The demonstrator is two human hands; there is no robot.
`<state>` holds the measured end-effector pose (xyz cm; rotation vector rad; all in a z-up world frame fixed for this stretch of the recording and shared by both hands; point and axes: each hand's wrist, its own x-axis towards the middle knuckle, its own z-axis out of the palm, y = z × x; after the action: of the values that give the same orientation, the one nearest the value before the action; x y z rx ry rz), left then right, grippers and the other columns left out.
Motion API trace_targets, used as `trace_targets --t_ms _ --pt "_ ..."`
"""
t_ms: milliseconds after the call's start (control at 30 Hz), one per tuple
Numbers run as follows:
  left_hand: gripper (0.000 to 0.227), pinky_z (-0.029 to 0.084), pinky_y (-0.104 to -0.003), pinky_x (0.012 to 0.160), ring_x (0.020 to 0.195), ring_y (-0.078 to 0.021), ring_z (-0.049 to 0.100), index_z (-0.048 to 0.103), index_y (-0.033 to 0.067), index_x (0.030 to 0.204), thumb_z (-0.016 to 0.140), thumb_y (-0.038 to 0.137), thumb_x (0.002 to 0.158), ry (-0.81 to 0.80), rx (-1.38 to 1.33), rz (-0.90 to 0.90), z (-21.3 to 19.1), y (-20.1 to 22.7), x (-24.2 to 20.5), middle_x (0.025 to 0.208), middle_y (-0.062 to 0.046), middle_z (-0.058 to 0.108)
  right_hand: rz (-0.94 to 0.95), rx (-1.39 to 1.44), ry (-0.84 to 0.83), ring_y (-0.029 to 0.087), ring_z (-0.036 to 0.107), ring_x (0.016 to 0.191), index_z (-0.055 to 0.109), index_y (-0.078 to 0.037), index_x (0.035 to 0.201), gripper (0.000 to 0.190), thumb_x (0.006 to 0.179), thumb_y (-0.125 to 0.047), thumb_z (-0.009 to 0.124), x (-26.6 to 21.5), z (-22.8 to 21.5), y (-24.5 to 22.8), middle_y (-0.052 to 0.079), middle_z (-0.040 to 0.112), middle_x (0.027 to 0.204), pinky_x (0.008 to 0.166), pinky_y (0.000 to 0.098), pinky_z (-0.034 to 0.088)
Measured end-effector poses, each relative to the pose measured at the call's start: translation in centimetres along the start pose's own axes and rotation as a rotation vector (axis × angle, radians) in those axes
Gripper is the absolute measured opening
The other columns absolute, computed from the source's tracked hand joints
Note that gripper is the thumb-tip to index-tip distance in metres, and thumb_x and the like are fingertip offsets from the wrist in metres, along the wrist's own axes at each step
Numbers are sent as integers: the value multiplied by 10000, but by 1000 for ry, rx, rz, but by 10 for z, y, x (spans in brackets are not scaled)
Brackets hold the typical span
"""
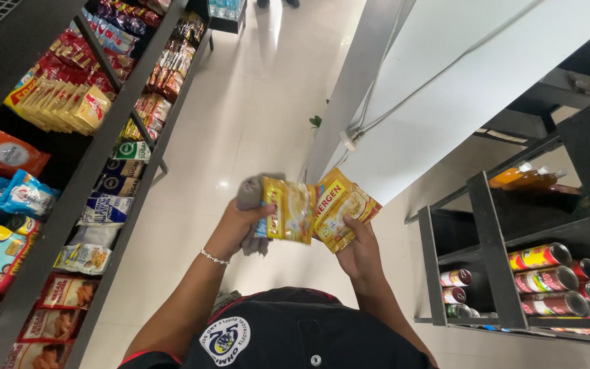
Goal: Wiping individual food packets with a cloth and organizing them on shelves in a grocery store.
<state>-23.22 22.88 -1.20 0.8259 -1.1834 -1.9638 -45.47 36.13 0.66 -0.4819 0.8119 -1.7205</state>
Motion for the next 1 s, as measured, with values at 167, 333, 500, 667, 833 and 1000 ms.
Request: trace_targets --t_ms 167,333,500,667,833,1000 --pt "372 625 -341 683 826 -197 733 628 -16 1206 755 82 871 157 -173 168 -1 10 1 1029 -123 734 128 -1 58 440 568 1288 281 -75 1523 607 947 -140 461 5 -11 2 242 498 1441 952 680 542" --pt "388 629 -315 736 943 -183 691 598 86 1183 784 48 845 319 -49 480 7 14 -7 1099 -88 690 284 11 68 442 581 1281 300 -62 1534 604 998 -261 498 14 -21 9 243 513 1443 939 661 551" --pt "316 550 -434 1034 1233 -305 614 697 169 977 871 139 714 -92 971 1345 39 62 -41 1228 -13 697 368 116 -234 339 581 1284 351 -132 1523 675 997 -548 431 16 1 7 148 539 1449 975 577 560" --pt "268 541 -420 1011 1244 -299 636 733 224 976 847 181 738 -207 1047 1348 34 69 -42 1251 42 699 447 273 -391 318 606 1281 385 -77 1525 613 1049 -457 455 31 1 -3 173 554 1441 1031 493 558" --pt "258 520 -431 1027 1290 -282 597 737 244 976 836 193 744 -320 1080 1323 27 84 -51 1273 62 691 515 266 -596 318 666 1225 398 24 1497 568 997 -211 528 46 -4 -3 221 597 1382 1035 462 570" --pt "522 452 -488 1074 1342 -317 551 734 233 1076 872 163 578 -428 1238 1134 18 95 -56 1327 -5 667 597 335 -508 380 657 1207 358 61 1553 503 1173 -188 574 59 -26 24 282 590 1389 965 503 567"
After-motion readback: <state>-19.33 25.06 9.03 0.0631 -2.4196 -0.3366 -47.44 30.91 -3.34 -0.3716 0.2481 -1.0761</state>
